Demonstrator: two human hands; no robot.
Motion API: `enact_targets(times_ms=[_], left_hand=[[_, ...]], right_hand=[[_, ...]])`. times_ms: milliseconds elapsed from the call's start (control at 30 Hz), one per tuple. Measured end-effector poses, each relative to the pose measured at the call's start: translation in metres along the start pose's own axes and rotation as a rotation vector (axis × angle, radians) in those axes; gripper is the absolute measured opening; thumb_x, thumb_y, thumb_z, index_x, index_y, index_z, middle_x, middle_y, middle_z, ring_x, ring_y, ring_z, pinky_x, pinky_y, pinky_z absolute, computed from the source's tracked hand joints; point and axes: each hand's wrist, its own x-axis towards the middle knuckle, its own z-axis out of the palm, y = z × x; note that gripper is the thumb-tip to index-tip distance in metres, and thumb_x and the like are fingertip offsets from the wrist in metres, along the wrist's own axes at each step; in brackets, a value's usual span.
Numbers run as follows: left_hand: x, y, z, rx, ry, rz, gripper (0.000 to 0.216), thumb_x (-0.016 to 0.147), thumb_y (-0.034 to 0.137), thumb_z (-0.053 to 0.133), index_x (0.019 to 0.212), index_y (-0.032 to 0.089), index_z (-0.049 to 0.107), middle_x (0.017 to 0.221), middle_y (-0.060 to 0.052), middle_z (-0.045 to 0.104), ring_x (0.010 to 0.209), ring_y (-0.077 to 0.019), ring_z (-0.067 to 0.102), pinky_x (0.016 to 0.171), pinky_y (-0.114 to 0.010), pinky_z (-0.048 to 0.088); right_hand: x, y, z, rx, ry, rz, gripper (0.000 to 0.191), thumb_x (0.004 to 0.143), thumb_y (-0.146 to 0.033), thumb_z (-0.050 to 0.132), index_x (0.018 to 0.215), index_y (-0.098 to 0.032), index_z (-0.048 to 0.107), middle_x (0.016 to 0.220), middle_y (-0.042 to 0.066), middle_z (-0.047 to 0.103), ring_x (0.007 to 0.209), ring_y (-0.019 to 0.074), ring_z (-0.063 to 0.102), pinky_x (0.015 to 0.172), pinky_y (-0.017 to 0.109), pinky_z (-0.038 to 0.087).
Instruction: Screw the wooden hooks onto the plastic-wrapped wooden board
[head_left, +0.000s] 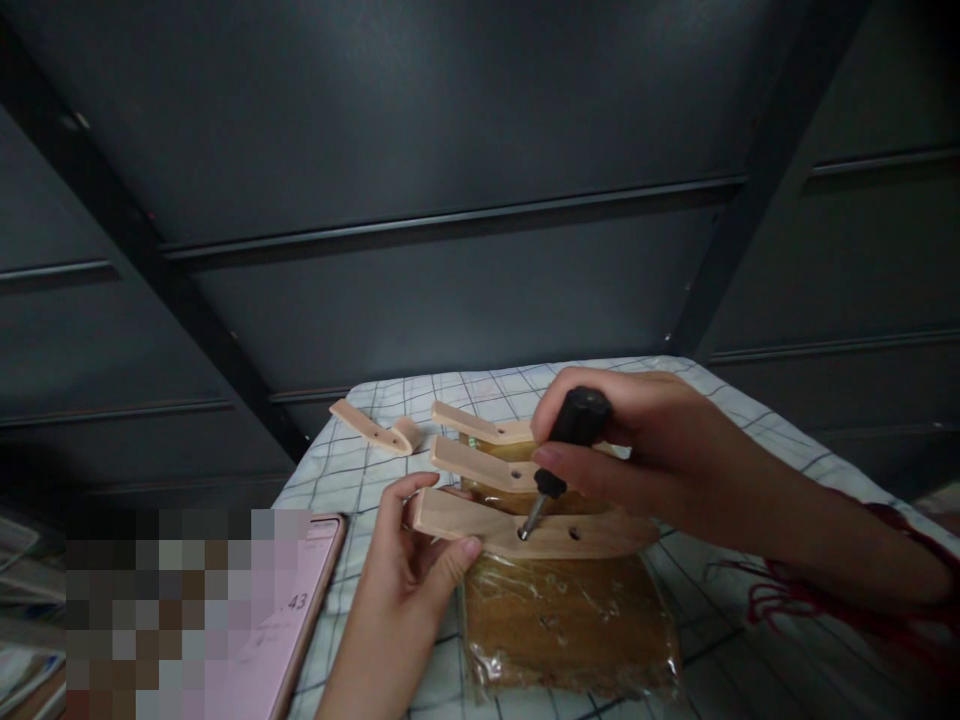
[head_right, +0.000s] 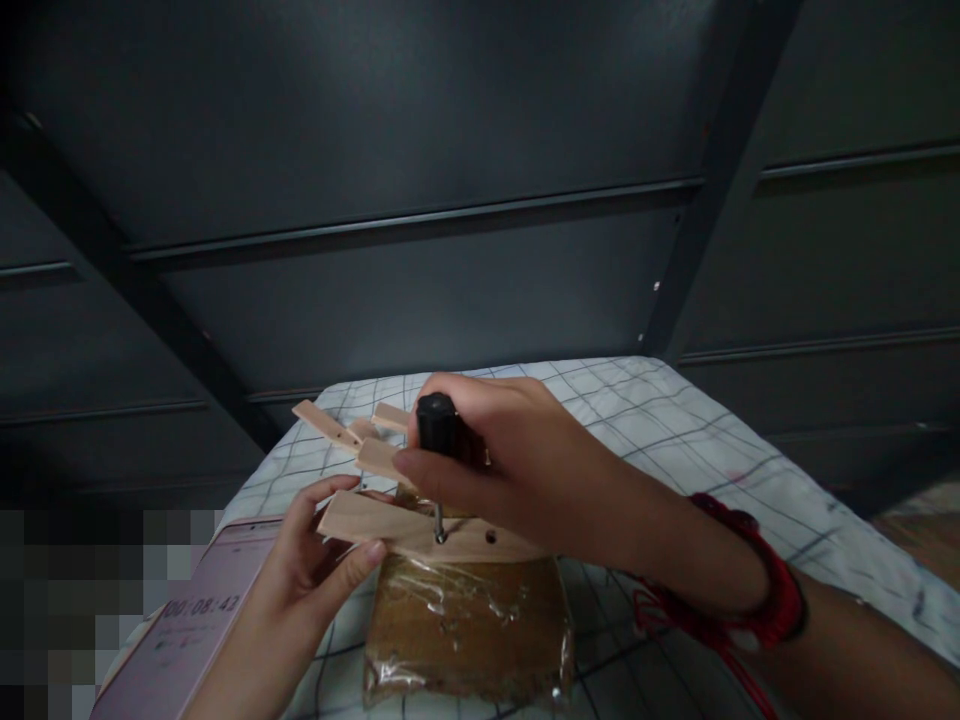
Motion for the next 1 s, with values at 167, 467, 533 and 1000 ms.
enact_targets(times_ms=[167, 467, 533, 1000], left_hand=[[0.001, 0.000, 0.000, 0.012, -0.031, -0.013, 0.038, 0.067, 0.031, 0.067, 0.095, 0.020, 0.043, 0.085, -0.001, 0.065, 0.080, -0.0152, 0.063, 0.070, -0.024, 0.050], [-0.008, -0.002, -0.008, 0.571, 0.212, 0.294, 0.047, 0.074, 0.041, 0.061, 0.114, 0.027, 0.042, 0.112, -0.006, 0.052, 0.101, -0.0221, 0.054, 0.080, -0.039, 0.050], [-0.011, 0.002, -0.008, 0.841, 0.262, 0.455, 0.039, 0.074, 0.041, 0.061, 0.109, 0.029, 0.049, 0.112, -0.006, 0.048, 0.105, -0.0241, 0.050, 0.084, -0.045, 0.047], [-0.008, -0.002, 0.029, 1.197, 0.187, 0.653, 0.015, 0.079, 0.020, 0.052, 0.076, 0.025, 0.066, 0.150, 0.005, -0.009, 0.133, -0.0426, 0.000, 0.087, -0.076, 0.015]], right_hand=[[0.002, -0.001, 0.000, -0.007, -0.009, -0.016, 0.025, 0.085, -0.034, 0.046, 0.067, -0.017, 0.051, 0.057, -0.004, 0.050, 0.049, 0.0081, 0.043, 0.045, 0.023, 0.030], [0.001, -0.002, 0.004, 0.036, 0.016, -0.014, 0.022, 0.086, -0.033, 0.048, 0.071, -0.017, 0.051, 0.058, -0.006, 0.051, 0.050, 0.0056, 0.046, 0.045, 0.018, 0.033], [0.001, -0.002, 0.005, 0.032, 0.027, -0.021, 0.021, 0.085, -0.032, 0.048, 0.070, -0.018, 0.051, 0.059, -0.006, 0.050, 0.050, 0.0052, 0.044, 0.044, 0.017, 0.033], [0.004, -0.007, 0.012, 0.032, 0.081, 0.032, 0.017, 0.083, -0.025, 0.050, 0.067, -0.020, 0.045, 0.055, -0.007, 0.047, 0.046, 0.0060, 0.043, 0.041, 0.019, 0.031]])
